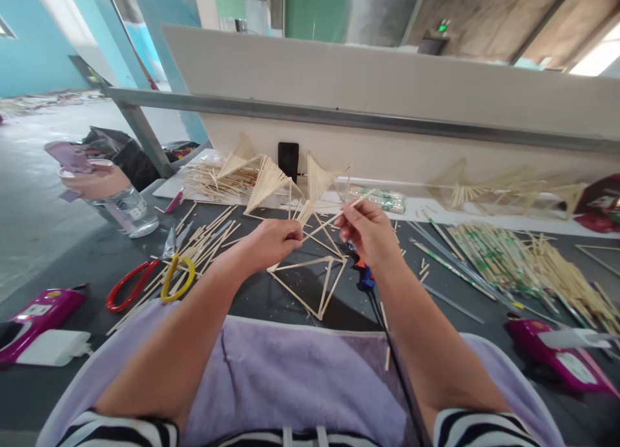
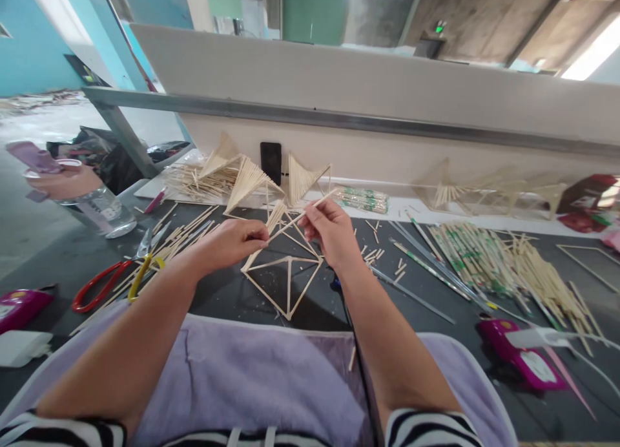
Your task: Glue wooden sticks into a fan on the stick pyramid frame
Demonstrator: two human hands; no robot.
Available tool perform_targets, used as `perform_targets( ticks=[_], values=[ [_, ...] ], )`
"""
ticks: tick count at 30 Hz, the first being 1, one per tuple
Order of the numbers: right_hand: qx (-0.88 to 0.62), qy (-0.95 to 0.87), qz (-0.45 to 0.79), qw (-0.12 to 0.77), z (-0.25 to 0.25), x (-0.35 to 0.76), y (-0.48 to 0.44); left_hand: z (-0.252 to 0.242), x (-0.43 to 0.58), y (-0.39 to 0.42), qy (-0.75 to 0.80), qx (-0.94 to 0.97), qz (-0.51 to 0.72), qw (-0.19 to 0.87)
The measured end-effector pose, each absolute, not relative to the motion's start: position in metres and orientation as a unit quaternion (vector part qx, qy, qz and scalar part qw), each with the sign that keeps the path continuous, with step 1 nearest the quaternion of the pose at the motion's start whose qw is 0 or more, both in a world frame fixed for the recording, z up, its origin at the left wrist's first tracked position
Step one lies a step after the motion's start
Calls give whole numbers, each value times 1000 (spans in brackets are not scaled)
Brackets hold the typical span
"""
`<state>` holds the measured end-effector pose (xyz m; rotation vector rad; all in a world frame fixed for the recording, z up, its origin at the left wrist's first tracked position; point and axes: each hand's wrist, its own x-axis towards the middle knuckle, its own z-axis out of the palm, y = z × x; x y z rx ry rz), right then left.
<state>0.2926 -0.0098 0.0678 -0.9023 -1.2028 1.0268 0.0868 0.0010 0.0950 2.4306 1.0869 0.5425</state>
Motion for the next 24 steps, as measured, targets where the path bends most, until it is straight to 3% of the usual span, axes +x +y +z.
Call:
perform_targets(
  ticks=[5, 10, 14, 18, 24],
  values=[
    [-417, -527, 423, 608, 55, 294, -1, 88, 72, 16, 363, 882, 101, 282],
    [-413, -571, 429, 565, 43, 283, 1, 82, 47, 34, 425, 870, -20, 250],
    [-414, -581, 421, 561, 39, 279, 1, 63, 43, 47, 461, 832, -110, 289],
    [-417, -580, 422, 558, 36, 277, 2, 50, 48, 53, 464, 803, -139, 346],
    [-426, -582, 417, 553, 32, 276, 4, 41, 45, 59, 462, 808, -135, 339]
  ],
)
